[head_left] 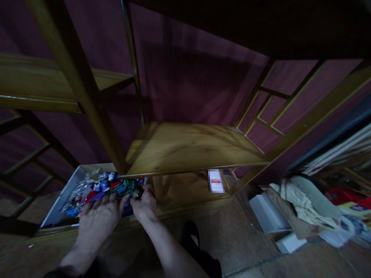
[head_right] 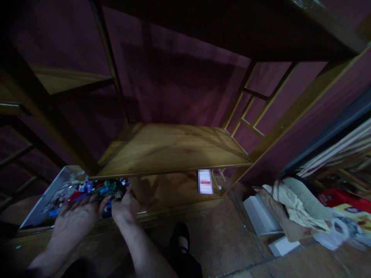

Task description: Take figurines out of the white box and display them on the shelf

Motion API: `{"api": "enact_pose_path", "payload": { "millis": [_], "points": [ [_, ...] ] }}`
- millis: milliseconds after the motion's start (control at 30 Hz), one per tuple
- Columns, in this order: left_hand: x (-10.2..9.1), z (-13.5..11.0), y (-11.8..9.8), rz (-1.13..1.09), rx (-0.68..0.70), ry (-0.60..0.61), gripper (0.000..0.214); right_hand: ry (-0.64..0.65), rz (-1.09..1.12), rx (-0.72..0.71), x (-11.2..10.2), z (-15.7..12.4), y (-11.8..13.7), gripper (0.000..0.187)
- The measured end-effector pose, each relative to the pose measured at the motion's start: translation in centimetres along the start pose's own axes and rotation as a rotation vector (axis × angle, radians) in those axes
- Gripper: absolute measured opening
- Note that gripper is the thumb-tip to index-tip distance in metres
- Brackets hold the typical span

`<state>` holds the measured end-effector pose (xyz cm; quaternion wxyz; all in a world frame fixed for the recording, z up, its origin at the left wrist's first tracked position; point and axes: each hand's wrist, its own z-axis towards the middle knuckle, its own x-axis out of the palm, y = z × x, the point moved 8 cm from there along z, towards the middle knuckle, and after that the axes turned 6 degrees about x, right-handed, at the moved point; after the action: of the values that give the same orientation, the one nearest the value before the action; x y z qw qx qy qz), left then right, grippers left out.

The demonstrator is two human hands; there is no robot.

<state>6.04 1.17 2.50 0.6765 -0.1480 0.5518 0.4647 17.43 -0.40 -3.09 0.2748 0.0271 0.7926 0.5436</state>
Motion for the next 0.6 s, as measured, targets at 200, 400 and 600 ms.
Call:
{"api": "enact_pose_path", "payload": {
  "millis": [200, 400, 600],
  "points": [
    [-0.5, 0.0, -0.2, -0.053, 0.017, -0.014, 0.038, 0.001, 0.016, 0.101, -0.4, 0.0, -0.7, 0.040],
    [-0.8, -0.6, -0.1, -0.109, -0.050, 0.062, 0.031, 0.047, -0.018, 0.054, 0.0, 0.0, -1.4, 0.039],
    [0.0, -1.3, -0.7, -0.135, -0.040, 0.111, 0.017, 0.024, 0.055, -0.085, 0.5, 0.9, -2.4, 0.035]
  ]
}}
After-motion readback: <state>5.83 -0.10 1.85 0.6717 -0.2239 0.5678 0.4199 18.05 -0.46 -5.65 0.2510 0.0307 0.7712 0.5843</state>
